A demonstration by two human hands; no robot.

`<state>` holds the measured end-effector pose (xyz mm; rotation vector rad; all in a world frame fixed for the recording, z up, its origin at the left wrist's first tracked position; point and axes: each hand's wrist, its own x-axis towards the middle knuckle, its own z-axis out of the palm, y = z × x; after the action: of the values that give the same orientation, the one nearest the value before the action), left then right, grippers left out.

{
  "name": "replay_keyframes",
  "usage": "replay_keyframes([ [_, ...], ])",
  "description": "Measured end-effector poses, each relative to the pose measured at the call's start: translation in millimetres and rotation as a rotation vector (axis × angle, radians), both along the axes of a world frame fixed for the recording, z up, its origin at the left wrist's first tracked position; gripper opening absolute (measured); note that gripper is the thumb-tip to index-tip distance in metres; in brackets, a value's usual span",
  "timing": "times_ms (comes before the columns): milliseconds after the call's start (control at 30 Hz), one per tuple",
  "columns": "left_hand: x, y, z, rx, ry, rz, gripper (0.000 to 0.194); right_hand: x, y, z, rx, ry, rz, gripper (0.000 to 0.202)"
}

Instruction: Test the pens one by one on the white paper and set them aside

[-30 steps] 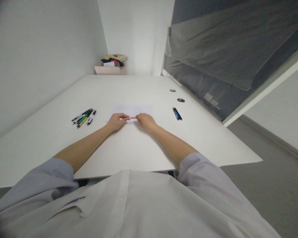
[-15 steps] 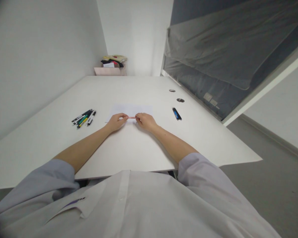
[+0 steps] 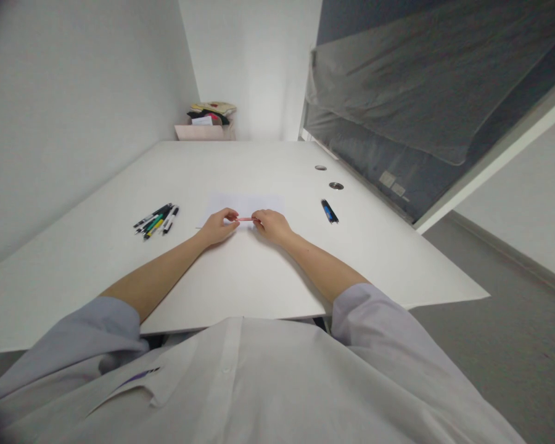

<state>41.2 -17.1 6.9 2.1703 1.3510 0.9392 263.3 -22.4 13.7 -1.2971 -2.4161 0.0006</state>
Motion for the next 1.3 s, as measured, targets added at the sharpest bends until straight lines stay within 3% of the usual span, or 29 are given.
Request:
replay_keyframes([
  [200,-1.5,4.5,0.4,-0.048,0.099,-0.023,0.042,-0.5,0.3,-0.5,-0.001,0.001,0.0,0.025],
  [567,1.4,-0.2,1.3,-0.002,0.049,0.003,0.025,-0.3,-0.1,0.7,-0.002,-0.012,-0.007,0.024],
  [767,1.6,2.5,2.3,-0.017,0.142,-0.012,0.038,-0.5,-1.3,1.5,0.01,0.002,0.006,0.024],
  [1000,2.9,-2.3,0.3,-0.008,0.04,-0.019,0.021,-0.9,-0.4,1.6,-0.004,-0.014,-0.006,0.024],
  [1300,3.6,2.2,0.9,-0.015,0.121,-0.021,0.034,-1.1,-0.9,2.3,0.004,-0.008,-0.006,0.024],
])
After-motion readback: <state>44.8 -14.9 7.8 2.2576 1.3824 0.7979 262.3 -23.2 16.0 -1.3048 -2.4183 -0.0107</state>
